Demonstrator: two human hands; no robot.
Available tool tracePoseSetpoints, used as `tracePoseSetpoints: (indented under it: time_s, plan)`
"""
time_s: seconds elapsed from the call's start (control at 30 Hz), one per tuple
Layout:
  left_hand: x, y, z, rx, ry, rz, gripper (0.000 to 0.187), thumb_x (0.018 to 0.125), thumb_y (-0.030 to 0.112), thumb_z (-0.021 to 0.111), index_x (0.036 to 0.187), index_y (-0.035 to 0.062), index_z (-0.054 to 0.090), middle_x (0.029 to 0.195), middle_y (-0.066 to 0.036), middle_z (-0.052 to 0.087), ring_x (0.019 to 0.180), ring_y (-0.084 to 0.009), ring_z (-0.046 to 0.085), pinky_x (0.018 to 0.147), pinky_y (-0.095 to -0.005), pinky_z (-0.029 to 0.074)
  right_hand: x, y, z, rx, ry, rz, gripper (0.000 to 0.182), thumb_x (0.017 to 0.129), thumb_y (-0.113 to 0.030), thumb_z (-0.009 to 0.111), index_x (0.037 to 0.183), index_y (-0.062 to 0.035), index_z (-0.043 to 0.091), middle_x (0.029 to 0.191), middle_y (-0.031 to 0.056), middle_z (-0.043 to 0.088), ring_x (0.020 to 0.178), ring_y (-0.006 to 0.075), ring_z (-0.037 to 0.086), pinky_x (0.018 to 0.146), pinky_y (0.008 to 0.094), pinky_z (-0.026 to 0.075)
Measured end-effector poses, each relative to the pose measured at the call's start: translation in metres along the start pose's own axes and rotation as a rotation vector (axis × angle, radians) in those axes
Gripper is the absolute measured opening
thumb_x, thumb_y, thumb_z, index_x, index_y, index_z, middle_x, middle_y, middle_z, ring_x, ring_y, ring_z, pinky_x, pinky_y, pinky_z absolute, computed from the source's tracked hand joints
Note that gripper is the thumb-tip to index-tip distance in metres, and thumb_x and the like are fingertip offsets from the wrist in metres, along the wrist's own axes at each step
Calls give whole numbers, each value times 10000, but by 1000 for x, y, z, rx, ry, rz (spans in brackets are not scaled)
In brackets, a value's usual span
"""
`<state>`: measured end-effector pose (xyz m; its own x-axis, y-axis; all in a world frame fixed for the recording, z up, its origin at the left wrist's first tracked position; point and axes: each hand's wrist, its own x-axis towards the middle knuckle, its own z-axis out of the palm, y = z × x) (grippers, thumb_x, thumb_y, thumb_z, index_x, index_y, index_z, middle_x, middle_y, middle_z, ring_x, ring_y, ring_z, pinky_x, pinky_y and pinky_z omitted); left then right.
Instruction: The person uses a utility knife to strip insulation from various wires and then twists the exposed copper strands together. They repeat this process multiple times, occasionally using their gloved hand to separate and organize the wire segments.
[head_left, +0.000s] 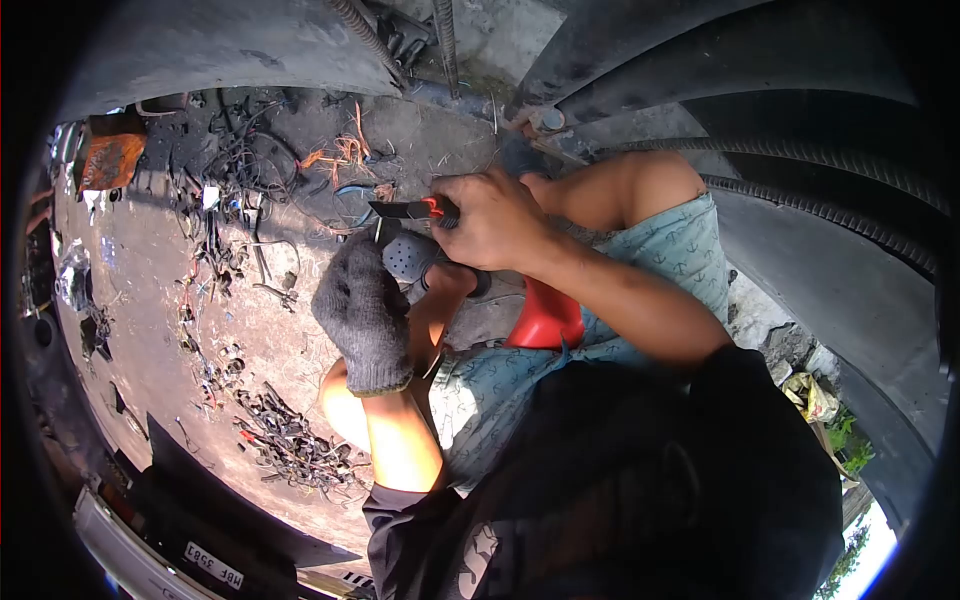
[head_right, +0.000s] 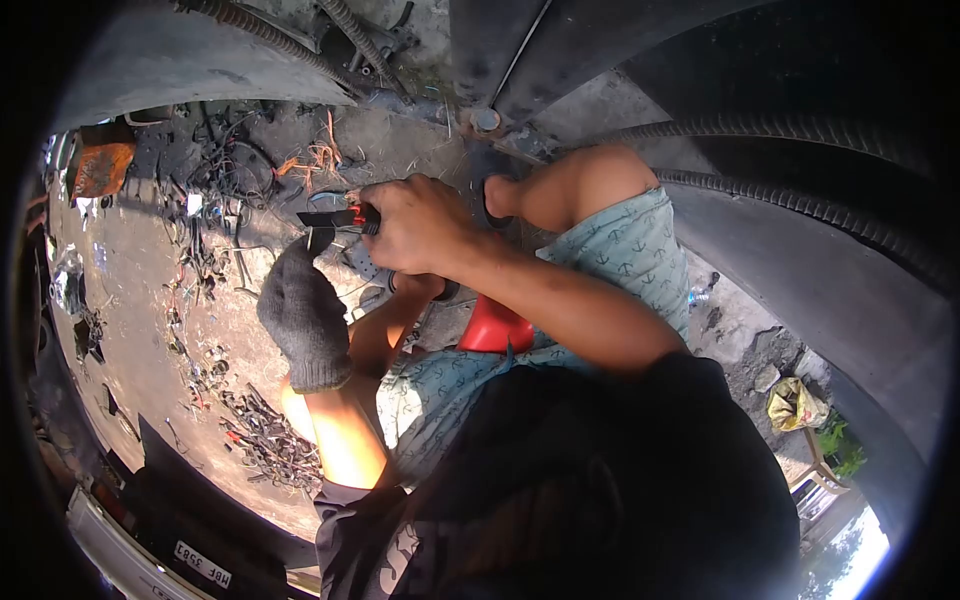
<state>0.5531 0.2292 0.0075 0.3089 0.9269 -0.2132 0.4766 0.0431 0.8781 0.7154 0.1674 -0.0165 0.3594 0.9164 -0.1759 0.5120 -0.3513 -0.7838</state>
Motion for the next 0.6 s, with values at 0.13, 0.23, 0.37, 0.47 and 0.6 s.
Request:
tracePoseSetpoints:
  time_s: [0.13,0.23,0.37,0.47,0.6]
  plan:
    - [1,0,5,-242,-135,-126,228,960,162,465,1019,15,630,770,-10,603,652,-103,537,602,-252,444,-3,-3,-3,-34,-32,10,234,723,-191,675,908,-49,690,784,180,664,771,380,647,679,446,511]
    - [-1,3,11,-582,-189,-216,167,955,145,498,983,22,607,770,-21,572,654,-108,515,620,-241,443,-4,-1,-2,-25,-87,49,228,724,-190,674,912,-62,694,782,180,666,779,377,649,679,444,514]
    - [2,-18,8,-851,-378,-330,140,950,174,547,926,39,573,773,-8,562,652,-84,493,592,-224,421,-2,0,-4,-75,-104,55,237,720,-199,680,918,-71,695,790,175,670,794,378,652,690,450,514]
    - [6,-19,8,-526,-374,-61,122,934,132,559,924,20,605,772,-20,593,682,-91,537,602,-236,438,-1,2,-5,-98,-95,50,251,710,-207,684,930,-87,697,801,170,675,806,377,653,702,463,510]
    - [4,7,15,-320,-183,-235,132,911,76,581,965,-10,665,749,-21,642,658,-88,561,597,-245,460,-2,-10,-17,-126,-193,93,257,703,-213,683,937,-110,700,809,165,678,815,376,653,708,474,508]
